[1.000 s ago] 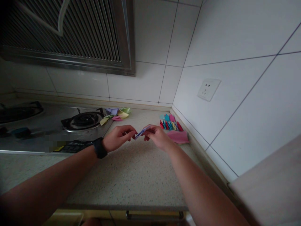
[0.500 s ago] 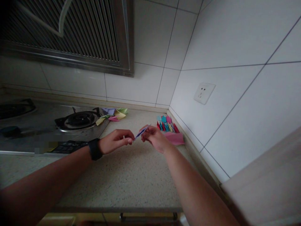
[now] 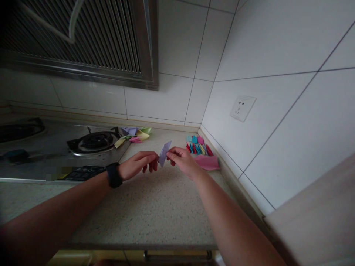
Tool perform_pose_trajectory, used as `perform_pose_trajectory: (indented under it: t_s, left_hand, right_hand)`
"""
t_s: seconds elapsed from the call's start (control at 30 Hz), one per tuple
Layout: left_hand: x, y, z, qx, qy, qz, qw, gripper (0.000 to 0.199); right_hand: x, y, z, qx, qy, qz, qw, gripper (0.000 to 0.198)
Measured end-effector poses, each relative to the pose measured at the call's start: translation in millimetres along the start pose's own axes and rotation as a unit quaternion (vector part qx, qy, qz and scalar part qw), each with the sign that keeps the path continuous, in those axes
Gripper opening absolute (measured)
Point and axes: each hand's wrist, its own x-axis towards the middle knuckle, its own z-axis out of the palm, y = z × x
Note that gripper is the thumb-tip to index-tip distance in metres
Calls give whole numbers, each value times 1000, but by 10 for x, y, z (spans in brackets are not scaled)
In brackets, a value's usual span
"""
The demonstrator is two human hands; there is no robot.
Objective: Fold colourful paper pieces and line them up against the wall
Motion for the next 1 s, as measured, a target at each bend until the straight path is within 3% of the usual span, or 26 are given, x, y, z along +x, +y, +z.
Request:
perform_pose_trajectory:
  t_s: [0.3, 0.53, 0.63, 0.83, 1.0]
  left_hand:
    - [57, -82, 3, -32, 84, 4, 996, 38]
    - [74, -49, 14, -10, 87, -5, 996, 30]
    - [87, -68, 8, -21, 105, -5, 994, 28]
    - [144, -161, -58, -105, 201, 0, 974, 28]
    - [147, -166, -77, -142, 214, 9, 967, 27]
  right_hand:
    - [-19, 13, 18, -73, -81, 27, 994, 25]
    - [-42, -6, 56, -135, -140, 28, 981, 24]
    - [-45, -18, 60, -143, -134, 18, 980, 25]
    - [-33, 40, -5, -199, -96, -4, 975, 21]
    - [-27, 67, -36, -202, -90, -7, 975, 20]
